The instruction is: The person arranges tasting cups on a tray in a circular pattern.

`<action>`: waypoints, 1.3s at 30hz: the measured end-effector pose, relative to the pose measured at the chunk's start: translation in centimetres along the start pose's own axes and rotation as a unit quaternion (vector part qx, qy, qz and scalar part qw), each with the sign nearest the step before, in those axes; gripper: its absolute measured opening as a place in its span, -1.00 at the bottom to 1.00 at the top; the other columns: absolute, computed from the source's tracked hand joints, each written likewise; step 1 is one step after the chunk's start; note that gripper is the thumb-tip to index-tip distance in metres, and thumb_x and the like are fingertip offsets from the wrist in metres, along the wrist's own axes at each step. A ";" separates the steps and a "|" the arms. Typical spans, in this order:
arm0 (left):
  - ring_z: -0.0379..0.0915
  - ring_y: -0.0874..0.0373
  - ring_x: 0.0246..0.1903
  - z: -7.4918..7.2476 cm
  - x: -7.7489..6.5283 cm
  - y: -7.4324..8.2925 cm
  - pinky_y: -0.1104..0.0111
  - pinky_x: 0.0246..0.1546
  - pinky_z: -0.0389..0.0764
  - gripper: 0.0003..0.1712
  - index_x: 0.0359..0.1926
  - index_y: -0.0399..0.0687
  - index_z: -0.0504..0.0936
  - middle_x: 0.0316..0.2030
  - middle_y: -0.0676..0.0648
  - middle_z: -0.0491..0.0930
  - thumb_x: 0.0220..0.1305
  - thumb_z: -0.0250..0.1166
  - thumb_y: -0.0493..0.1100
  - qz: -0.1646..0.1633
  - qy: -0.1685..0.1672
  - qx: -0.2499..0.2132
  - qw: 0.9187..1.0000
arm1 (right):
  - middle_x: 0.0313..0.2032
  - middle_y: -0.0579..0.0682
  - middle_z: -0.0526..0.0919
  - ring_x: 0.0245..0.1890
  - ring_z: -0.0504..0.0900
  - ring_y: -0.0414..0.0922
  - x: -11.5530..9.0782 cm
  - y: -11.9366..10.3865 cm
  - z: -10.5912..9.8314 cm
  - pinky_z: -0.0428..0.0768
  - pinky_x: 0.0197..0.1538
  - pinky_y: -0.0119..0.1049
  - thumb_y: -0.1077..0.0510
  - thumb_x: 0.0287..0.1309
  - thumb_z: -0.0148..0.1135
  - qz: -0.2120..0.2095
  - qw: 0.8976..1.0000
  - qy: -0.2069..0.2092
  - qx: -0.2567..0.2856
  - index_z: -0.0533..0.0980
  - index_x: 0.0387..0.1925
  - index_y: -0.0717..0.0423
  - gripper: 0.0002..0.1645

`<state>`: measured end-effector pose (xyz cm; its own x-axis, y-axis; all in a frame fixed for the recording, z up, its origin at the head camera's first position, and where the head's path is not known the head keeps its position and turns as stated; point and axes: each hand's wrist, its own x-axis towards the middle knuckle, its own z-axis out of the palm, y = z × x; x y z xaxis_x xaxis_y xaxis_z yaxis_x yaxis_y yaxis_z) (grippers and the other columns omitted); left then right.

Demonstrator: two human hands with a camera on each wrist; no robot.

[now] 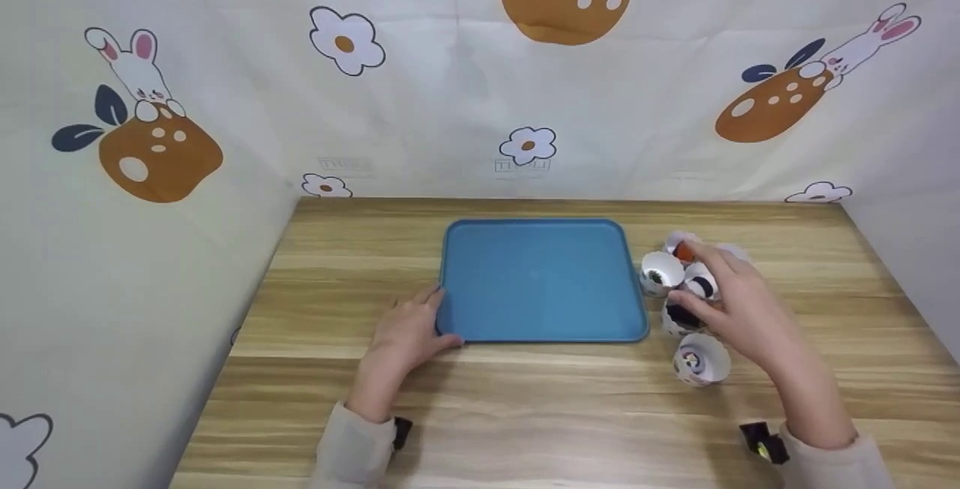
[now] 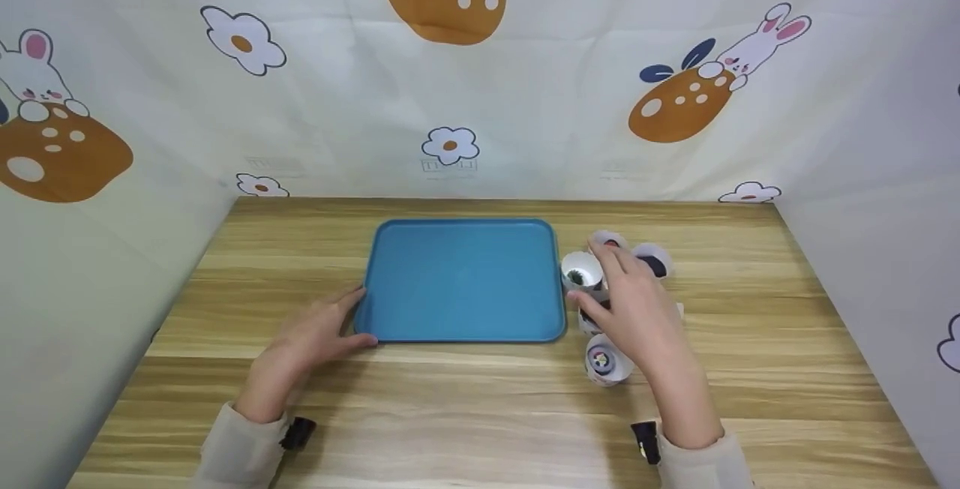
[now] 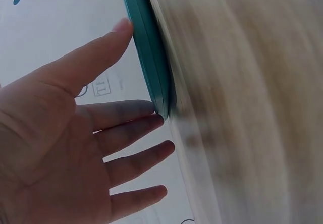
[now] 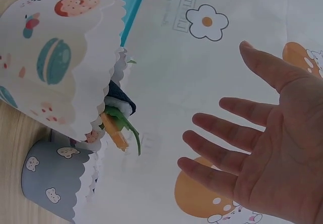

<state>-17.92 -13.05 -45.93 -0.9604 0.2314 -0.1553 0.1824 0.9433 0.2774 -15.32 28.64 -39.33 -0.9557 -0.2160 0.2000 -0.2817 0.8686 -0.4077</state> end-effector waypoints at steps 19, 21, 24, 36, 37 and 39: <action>0.06 -0.26 0.49 0.4 -0.2 0.0 -0.31 0.42 0.16 -0.04 0.55 -0.09 0.10 0.52 -0.19 0.15 0.31 0.30 0.18 -0.034 -0.043 -0.058 0.997 | 0.29 0.32 0.44 0.25 0.43 0.36 -1.3 -0.1 0.1 0.43 0.19 0.38 -0.10 0.27 0.32 -0.021 1.000 0.008 -0.013 0.38 0.34 0.21 -0.25; 0.07 -0.27 0.49 0.4 -0.2 -0.1 -0.27 0.42 0.20 -0.04 0.55 -0.11 0.10 0.52 -0.20 0.15 0.32 0.30 0.17 -0.032 -0.043 -0.061 0.997 | 0.30 0.32 0.44 0.25 0.43 0.37 -1.5 0.0 0.1 0.45 0.17 0.39 -0.09 0.25 0.34 -0.017 1.000 0.005 -0.014 0.38 0.34 0.20 -0.25; 0.09 -0.28 0.48 0.4 -0.2 -0.2 -0.22 0.41 0.26 -0.04 0.54 -0.14 0.11 0.51 -0.22 0.16 0.32 0.31 0.16 -0.028 -0.040 -0.063 0.997 | 0.31 0.33 0.42 0.26 0.41 0.39 -1.6 0.1 0.2 0.42 0.19 0.42 -0.09 0.22 0.37 -0.011 1.000 -0.002 -0.016 0.38 0.34 0.21 -0.22; 0.07 -0.28 0.48 0.3 -0.1 -0.3 -0.17 0.43 0.27 -0.04 0.54 -0.13 0.10 0.51 -0.23 0.17 0.31 0.30 0.17 -0.028 -0.042 -0.052 0.997 | 0.34 0.35 0.39 0.26 0.39 0.45 -2.9 0.7 0.4 0.40 0.18 0.46 -0.07 0.15 0.44 0.012 1.000 -0.022 -0.010 0.37 0.35 0.16 -0.17; 0.07 -0.28 0.48 0.4 -0.1 -0.3 -0.17 0.43 0.27 -0.04 0.54 -0.13 0.11 0.51 -0.23 0.17 0.31 0.30 0.17 -0.027 -0.041 -0.051 0.997 | 0.34 0.37 0.38 0.26 0.39 0.45 -3.0 0.8 0.4 0.39 0.18 0.46 -0.08 0.15 0.43 0.015 1.000 -0.025 -0.009 0.36 0.36 0.16 -0.17; 0.07 -0.28 0.48 0.5 0.0 -0.4 -0.17 0.43 0.26 -0.03 0.54 -0.13 0.10 0.51 -0.22 0.16 0.31 0.30 0.18 -0.025 -0.040 -0.052 0.998 | 0.34 0.38 0.38 0.25 0.39 0.46 -3.3 0.9 0.4 0.37 0.20 0.47 -0.09 0.16 0.42 0.019 0.999 -0.032 -0.008 0.35 0.36 0.16 -0.16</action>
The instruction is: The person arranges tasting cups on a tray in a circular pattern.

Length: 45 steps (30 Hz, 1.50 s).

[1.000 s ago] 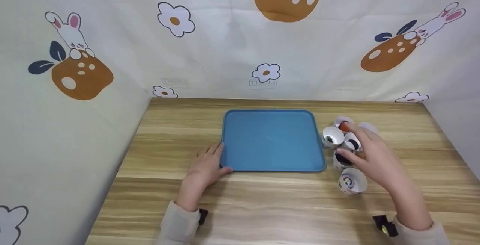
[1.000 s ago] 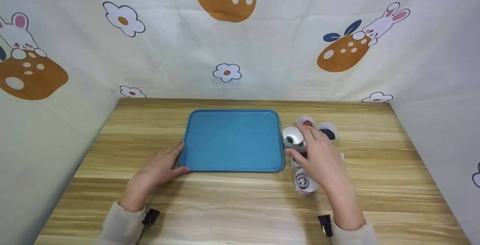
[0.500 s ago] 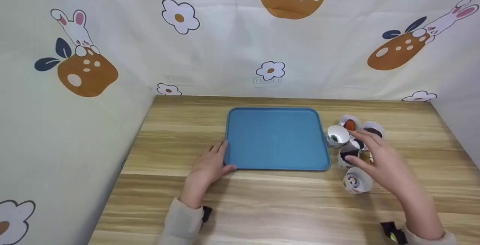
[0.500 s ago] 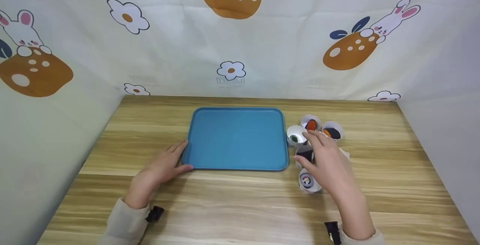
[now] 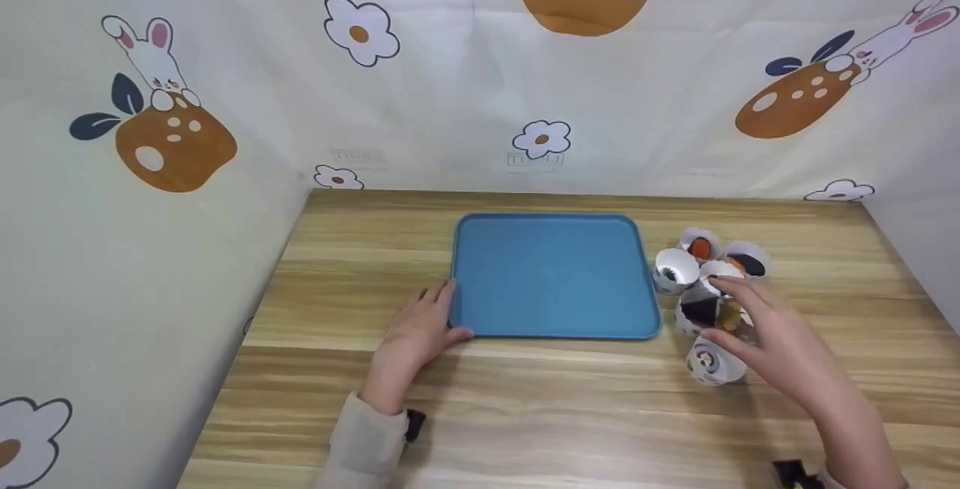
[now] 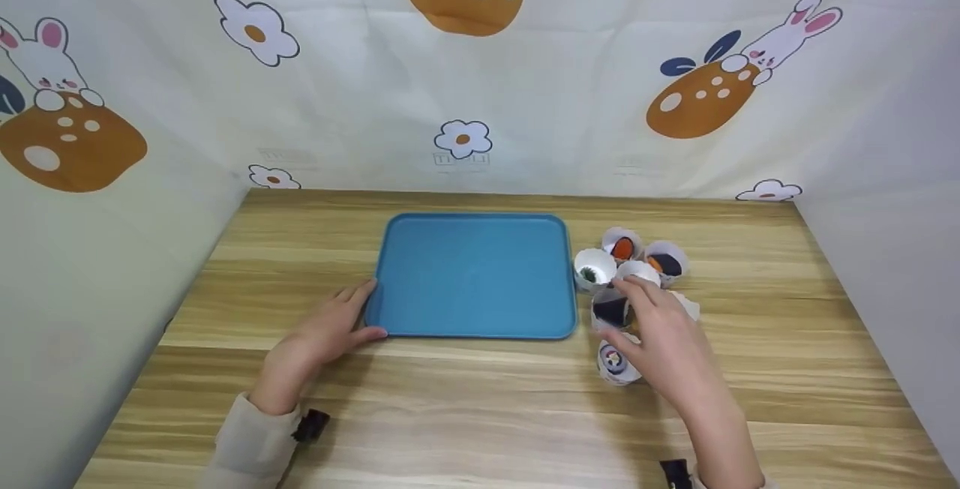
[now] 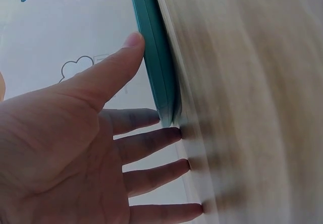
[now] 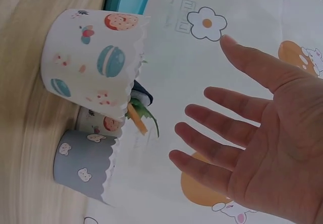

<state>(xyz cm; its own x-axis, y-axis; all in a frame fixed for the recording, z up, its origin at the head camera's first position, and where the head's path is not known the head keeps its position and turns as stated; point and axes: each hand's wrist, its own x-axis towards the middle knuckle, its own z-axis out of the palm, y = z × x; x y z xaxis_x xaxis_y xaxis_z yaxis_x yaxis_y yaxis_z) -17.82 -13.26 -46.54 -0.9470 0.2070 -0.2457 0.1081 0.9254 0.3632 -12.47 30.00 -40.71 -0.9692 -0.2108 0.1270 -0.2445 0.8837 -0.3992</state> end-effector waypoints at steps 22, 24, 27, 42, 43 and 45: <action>0.15 -0.29 0.45 0.4 -0.2 0.0 -0.07 0.46 0.28 -0.04 0.53 -0.17 0.14 0.47 -0.27 0.24 0.29 0.33 0.14 0.013 0.018 -0.008 1.000 | 0.29 0.33 0.45 0.24 0.43 0.38 -1.8 0.9 0.6 0.38 0.22 0.42 -0.07 0.13 0.44 0.008 1.000 -0.009 0.002 0.37 0.33 0.21 -0.17; 0.15 -0.29 0.45 0.4 -0.2 0.0 -0.06 0.47 0.27 -0.04 0.53 -0.18 0.13 0.47 -0.27 0.23 0.30 0.33 0.14 0.014 0.017 -0.010 1.000 | 0.29 0.33 0.46 0.23 0.44 0.39 -2.0 0.9 0.6 0.39 0.20 0.42 -0.06 0.12 0.45 0.010 1.000 -0.007 -0.001 0.38 0.32 0.21 -0.17; 0.16 -0.28 0.44 0.4 -0.2 0.0 -0.06 0.46 0.27 -0.04 0.53 -0.18 0.13 0.47 -0.28 0.24 0.30 0.32 0.14 0.015 0.018 -0.011 1.000 | 0.29 0.35 0.45 0.22 0.44 0.40 -2.3 0.9 0.6 0.39 0.20 0.43 -0.05 0.11 0.46 0.014 1.000 -0.005 -0.004 0.37 0.33 0.21 -0.17; 0.19 -0.25 0.43 0.3 -0.1 -0.2 -0.09 0.42 0.32 -0.05 0.54 -0.12 0.13 0.48 -0.23 0.24 0.30 0.32 0.15 0.012 0.018 -0.012 1.000 | 0.03 0.17 0.66 0.04 0.62 0.23 -3.2 1.3 1.4 0.51 0.05 0.29 0.08 -0.06 0.57 -0.031 0.998 0.053 -0.016 0.51 0.15 0.17 -0.29; 0.20 -0.25 0.43 0.3 -0.1 -0.2 -0.09 0.42 0.32 -0.05 0.54 -0.13 0.13 0.47 -0.24 0.24 0.30 0.32 0.15 0.012 0.018 -0.012 1.000 | 0.03 0.18 0.66 0.05 0.62 0.24 -3.2 1.3 1.4 0.51 0.05 0.30 0.07 -0.04 0.57 -0.027 0.998 0.048 -0.014 0.51 0.15 0.17 -0.29; 0.21 -0.26 0.42 0.2 -0.1 -0.2 -0.08 0.41 0.34 -0.04 0.53 -0.15 0.14 0.46 -0.25 0.26 0.29 0.33 0.14 0.014 0.021 -0.009 1.000 | 0.05 0.20 0.65 0.06 0.61 0.27 -3.2 1.3 1.4 0.51 0.06 0.34 0.05 0.00 0.54 -0.015 0.999 0.031 -0.007 0.50 0.17 0.17 -0.30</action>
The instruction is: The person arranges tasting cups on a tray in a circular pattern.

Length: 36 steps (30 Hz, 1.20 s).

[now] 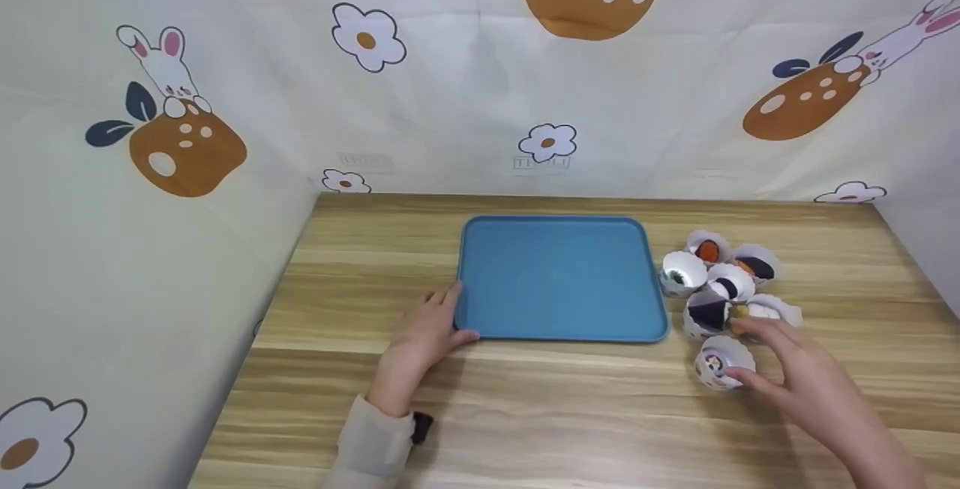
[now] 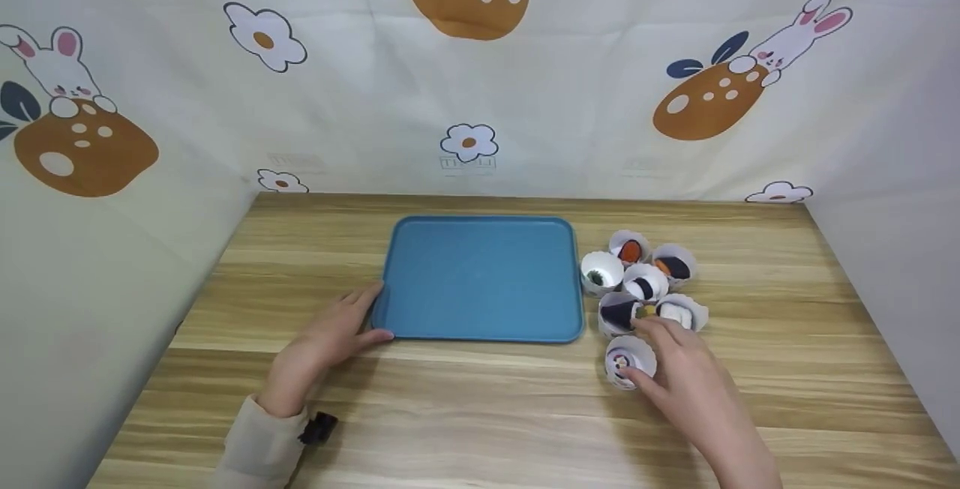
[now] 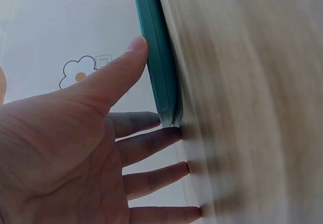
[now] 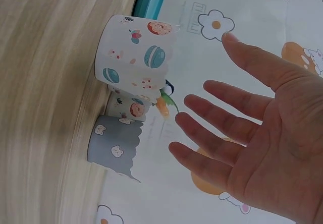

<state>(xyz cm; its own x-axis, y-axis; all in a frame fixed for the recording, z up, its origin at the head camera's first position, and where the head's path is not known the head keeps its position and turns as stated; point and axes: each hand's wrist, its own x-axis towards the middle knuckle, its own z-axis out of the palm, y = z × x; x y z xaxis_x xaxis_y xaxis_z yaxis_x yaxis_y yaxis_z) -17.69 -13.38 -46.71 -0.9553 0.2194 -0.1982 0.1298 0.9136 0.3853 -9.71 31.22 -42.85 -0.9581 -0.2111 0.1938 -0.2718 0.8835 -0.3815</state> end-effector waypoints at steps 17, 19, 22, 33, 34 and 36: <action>0.16 -0.27 0.45 0.0 0.0 0.0 -0.08 0.44 0.30 -0.04 0.53 -0.15 0.12 0.48 -0.25 0.22 0.30 0.33 0.14 -0.002 -0.001 -0.010 1.000 | 0.13 0.33 0.61 0.14 0.54 0.39 -0.2 0.7 0.4 0.48 0.13 0.39 0.00 0.02 0.52 0.031 0.998 -0.047 0.011 0.52 0.16 0.24 -0.29; 0.17 -0.28 0.44 0.1 0.0 -0.1 -0.07 0.43 0.31 -0.04 0.53 -0.16 0.13 0.48 -0.25 0.23 0.29 0.33 0.14 0.000 -0.001 -0.008 1.000 | 0.11 0.33 0.62 0.12 0.55 0.38 -0.3 0.7 0.4 0.49 0.13 0.38 0.02 0.02 0.53 0.032 0.998 -0.049 0.009 0.52 0.14 0.26 -0.31; 0.20 -0.28 0.42 0.1 0.1 -0.1 -0.07 0.41 0.34 -0.04 0.52 -0.18 0.15 0.46 -0.27 0.26 0.28 0.34 0.14 0.005 0.000 -0.005 1.000 | 0.10 0.34 0.62 0.12 0.56 0.37 -0.3 0.8 0.5 0.49 0.14 0.36 0.06 -0.01 0.54 0.028 0.998 -0.050 0.008 0.53 0.13 0.29 -0.31; 0.21 -0.30 0.41 0.0 -0.1 0.0 -0.08 0.41 0.34 -0.04 0.51 -0.20 0.16 0.45 -0.28 0.27 0.28 0.34 0.13 0.008 0.002 -0.004 1.000 | 0.11 0.32 0.59 0.10 0.56 0.35 -0.2 0.6 1.0 0.50 0.11 0.37 -0.12 -0.08 0.56 0.032 0.998 -0.059 0.004 0.51 0.16 0.25 -0.17; 0.20 -0.30 0.41 0.0 -0.1 0.0 -0.08 0.41 0.33 -0.04 0.51 -0.20 0.15 0.45 -0.28 0.27 0.28 0.34 0.13 0.008 0.002 -0.004 1.000 | 0.09 0.29 0.60 0.07 0.58 0.33 -0.2 0.6 1.0 0.53 0.08 0.36 -0.12 -0.09 0.57 0.029 0.998 -0.059 0.003 0.52 0.15 0.23 -0.17; 0.19 -0.30 0.42 0.0 -0.1 0.0 -0.08 0.42 0.32 -0.05 0.51 -0.19 0.15 0.46 -0.27 0.25 0.29 0.34 0.13 0.008 0.002 -0.004 1.000 | 0.05 0.24 0.59 0.00 0.61 0.27 -0.1 0.5 1.2 0.57 0.02 0.32 -0.12 -0.12 0.58 0.029 0.997 -0.065 0.001 0.53 0.14 0.20 -0.18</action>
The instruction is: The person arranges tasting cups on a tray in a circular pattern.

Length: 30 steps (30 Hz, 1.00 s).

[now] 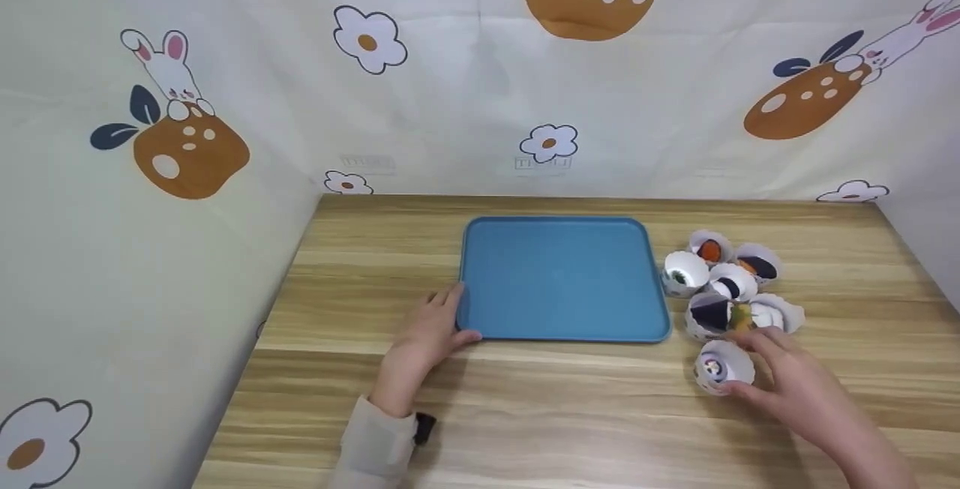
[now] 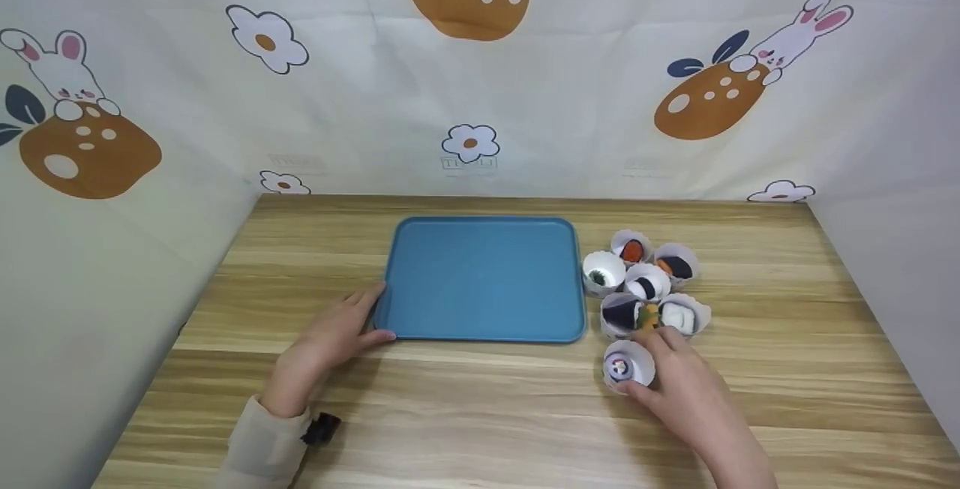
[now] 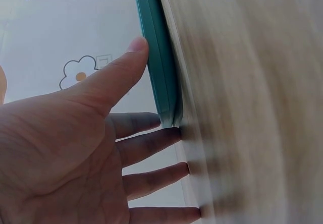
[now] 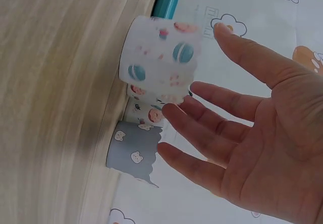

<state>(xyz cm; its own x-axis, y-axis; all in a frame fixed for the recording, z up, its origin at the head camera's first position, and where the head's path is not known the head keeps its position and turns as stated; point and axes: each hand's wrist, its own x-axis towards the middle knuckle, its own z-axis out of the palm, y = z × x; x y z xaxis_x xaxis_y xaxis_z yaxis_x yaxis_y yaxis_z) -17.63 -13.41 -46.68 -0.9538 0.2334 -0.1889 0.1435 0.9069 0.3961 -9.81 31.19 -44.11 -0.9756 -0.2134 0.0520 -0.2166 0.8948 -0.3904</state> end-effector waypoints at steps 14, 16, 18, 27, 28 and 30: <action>0.21 -0.28 0.41 0.0 0.1 0.2 -0.05 0.42 0.34 -0.04 0.51 -0.20 0.17 0.46 -0.24 0.26 0.28 0.34 0.14 0.003 0.004 0.013 1.000 | 0.06 0.16 0.58 0.01 0.61 0.21 -0.2 0.5 0.7 0.63 0.00 0.24 -0.08 -0.14 0.61 -0.014 0.999 0.021 0.041 0.52 0.15 0.15 -0.18; 0.22 -0.27 0.41 0.0 0.1 0.1 -0.04 0.41 0.35 -0.03 0.51 -0.19 0.17 0.46 -0.23 0.27 0.27 0.34 0.16 0.003 0.004 0.021 1.000 | 0.09 0.14 0.58 0.04 0.61 0.06 -0.2 0.7 0.9 0.68 0.01 0.11 -0.08 -0.12 0.60 -0.009 0.998 0.014 0.065 0.49 0.19 0.13 -0.16; 0.22 -0.27 0.41 0.0 0.1 0.1 -0.03 0.41 0.36 -0.03 0.51 -0.19 0.17 0.46 -0.22 0.27 0.27 0.34 0.17 0.003 0.004 0.027 1.000 | 0.12 0.15 0.59 0.03 0.59 -0.19 -0.3 1.0 1.1 0.72 0.02 -0.08 -0.06 -0.11 0.60 -0.002 0.995 0.003 0.096 0.46 0.24 0.14 -0.13; 0.18 -0.28 0.43 0.0 0.2 -0.1 -0.05 0.45 0.30 -0.02 0.52 -0.17 0.14 0.48 -0.22 0.23 0.27 0.34 0.16 -0.004 -0.001 0.016 1.000 | 0.14 0.38 0.54 -0.03 0.44 -0.65 -0.2 2.1 2.0 0.62 -0.07 -0.61 0.19 -0.07 0.56 0.013 0.975 -0.041 0.219 0.35 0.28 0.28 -0.12; 0.18 -0.28 0.43 0.0 0.2 -0.1 -0.06 0.45 0.30 -0.02 0.52 -0.18 0.14 0.48 -0.23 0.24 0.27 0.35 0.15 -0.003 -0.001 0.014 1.000 | 0.14 0.38 0.54 -0.04 0.44 -0.64 -0.2 2.1 2.0 0.62 -0.07 -0.61 0.20 -0.09 0.57 0.012 0.975 -0.040 0.219 0.35 0.28 0.28 -0.11; 0.18 -0.28 0.43 0.0 0.2 -0.1 -0.06 0.44 0.30 -0.03 0.52 -0.19 0.15 0.47 -0.24 0.24 0.27 0.35 0.15 -0.003 0.000 0.010 1.000 | 0.13 0.37 0.56 -0.04 0.45 -0.63 -0.1 2.1 2.1 0.60 -0.06 -0.62 0.20 -0.11 0.58 0.008 0.976 -0.037 0.214 0.35 0.27 0.27 -0.10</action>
<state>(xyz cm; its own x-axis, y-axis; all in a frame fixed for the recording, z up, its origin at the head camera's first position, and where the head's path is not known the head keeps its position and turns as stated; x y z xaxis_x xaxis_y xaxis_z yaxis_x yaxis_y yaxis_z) -17.84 -13.42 -46.75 -0.9545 0.2281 -0.1920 0.1429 0.9151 0.3770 -10.09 32.28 -46.85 -0.9697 -0.2436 -0.0179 -0.1511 0.6557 -0.7397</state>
